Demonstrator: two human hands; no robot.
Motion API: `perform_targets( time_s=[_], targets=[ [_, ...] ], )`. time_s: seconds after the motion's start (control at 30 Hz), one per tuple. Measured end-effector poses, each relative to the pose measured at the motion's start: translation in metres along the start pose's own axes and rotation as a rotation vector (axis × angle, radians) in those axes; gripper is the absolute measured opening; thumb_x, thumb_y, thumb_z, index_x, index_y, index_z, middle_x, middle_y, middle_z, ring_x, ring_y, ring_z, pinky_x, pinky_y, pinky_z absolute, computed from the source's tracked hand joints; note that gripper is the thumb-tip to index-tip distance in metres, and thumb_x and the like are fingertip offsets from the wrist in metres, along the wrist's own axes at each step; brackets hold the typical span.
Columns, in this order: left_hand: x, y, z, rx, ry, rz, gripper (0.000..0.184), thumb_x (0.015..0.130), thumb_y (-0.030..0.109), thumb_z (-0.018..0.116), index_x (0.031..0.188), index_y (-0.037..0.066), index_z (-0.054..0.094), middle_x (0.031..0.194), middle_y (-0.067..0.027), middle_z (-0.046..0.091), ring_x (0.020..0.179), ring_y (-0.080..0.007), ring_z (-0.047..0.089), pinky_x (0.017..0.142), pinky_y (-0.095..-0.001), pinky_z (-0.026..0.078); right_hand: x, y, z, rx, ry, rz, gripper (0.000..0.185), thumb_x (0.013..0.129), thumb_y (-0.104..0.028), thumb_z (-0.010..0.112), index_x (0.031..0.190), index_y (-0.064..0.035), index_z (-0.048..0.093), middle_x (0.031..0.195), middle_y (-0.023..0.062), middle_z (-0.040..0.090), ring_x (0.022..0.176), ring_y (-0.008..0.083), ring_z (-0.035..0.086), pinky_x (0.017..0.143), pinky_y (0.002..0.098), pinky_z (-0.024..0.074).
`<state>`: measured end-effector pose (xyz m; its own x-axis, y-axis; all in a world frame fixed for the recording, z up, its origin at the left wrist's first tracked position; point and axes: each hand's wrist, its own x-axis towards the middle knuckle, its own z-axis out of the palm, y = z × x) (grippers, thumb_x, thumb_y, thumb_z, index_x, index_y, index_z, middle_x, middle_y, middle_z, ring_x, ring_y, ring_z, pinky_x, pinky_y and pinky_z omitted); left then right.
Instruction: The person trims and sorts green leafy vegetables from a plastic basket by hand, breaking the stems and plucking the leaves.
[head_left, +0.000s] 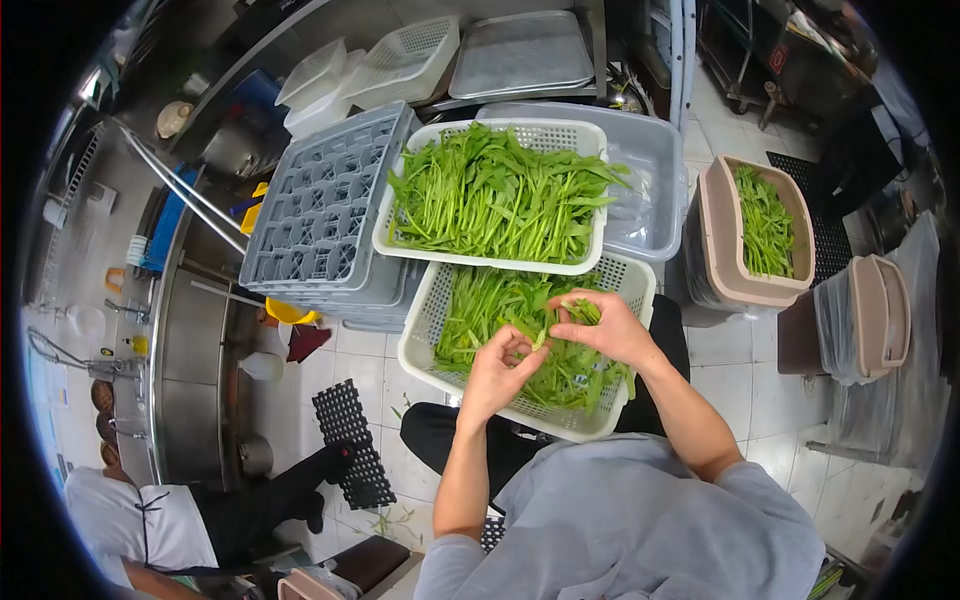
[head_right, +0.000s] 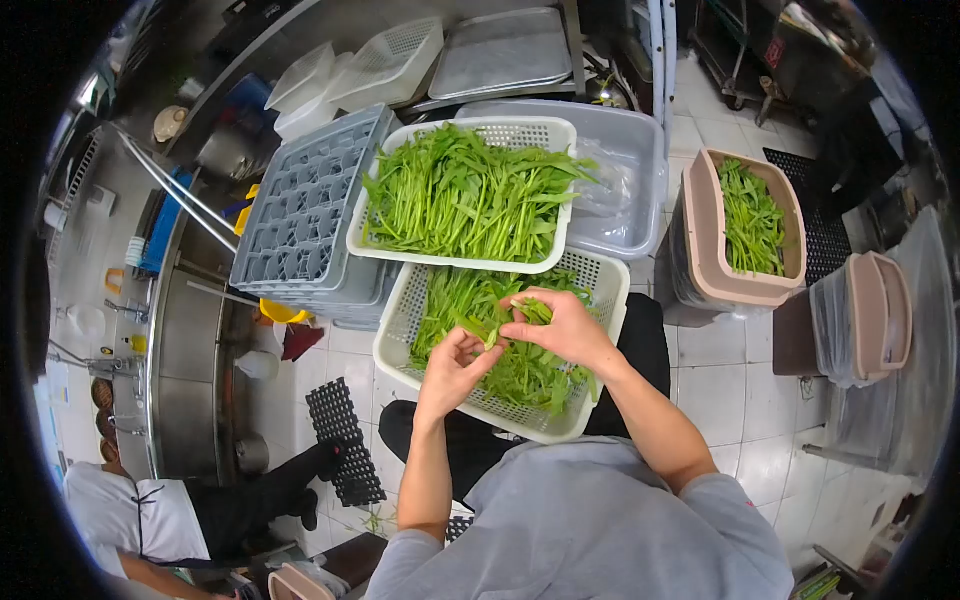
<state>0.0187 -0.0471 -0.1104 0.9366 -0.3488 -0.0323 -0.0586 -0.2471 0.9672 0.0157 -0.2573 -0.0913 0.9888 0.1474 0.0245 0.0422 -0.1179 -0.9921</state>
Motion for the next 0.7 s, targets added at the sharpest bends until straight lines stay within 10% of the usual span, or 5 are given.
perform_targets(
  time_s=[0.37,0.57,0.7],
  targets=[
    [-0.001,-0.014,-0.036,-0.365,0.088,-0.118,0.036,0.092,0.003,0.063,0.126,0.001,0.052,0.103,-0.0104,0.071,0.086,-0.0106,0.065,0.069,-0.0222,0.05,-0.003,0.003,-0.028,0.225,0.143,0.25,0.021,0.083,-0.019,0.077,0.09,-0.001,0.067,0.082,-0.001,0.066,0.074,0.0047,0.053,0.067,0.0251,0.0458],
    [-0.002,-0.005,-0.054,-0.41,0.177,-0.115,0.027,0.1,0.016,0.054,0.122,0.0,0.055,0.104,-0.0125,0.07,0.091,-0.0165,0.068,0.074,-0.0247,0.053,-0.001,0.038,-0.037,-0.762,0.297,-0.048,0.03,0.08,-0.021,0.077,0.099,0.0016,0.07,0.09,0.0171,0.067,0.084,0.0359,0.065,0.075,0.0404,0.0507],
    [-0.003,0.008,-0.045,-0.401,0.218,-0.091,0.021,0.097,0.01,0.059,0.114,-0.001,0.059,0.098,-0.0094,0.069,0.089,-0.0172,0.069,0.071,-0.0243,0.053,-0.004,0.019,-0.028,-0.701,0.269,-0.018,0.028,0.079,-0.02,0.076,0.1,-0.0016,0.072,0.095,0.0154,0.068,0.086,0.035,0.066,0.075,0.0428,0.0521]
  ],
)
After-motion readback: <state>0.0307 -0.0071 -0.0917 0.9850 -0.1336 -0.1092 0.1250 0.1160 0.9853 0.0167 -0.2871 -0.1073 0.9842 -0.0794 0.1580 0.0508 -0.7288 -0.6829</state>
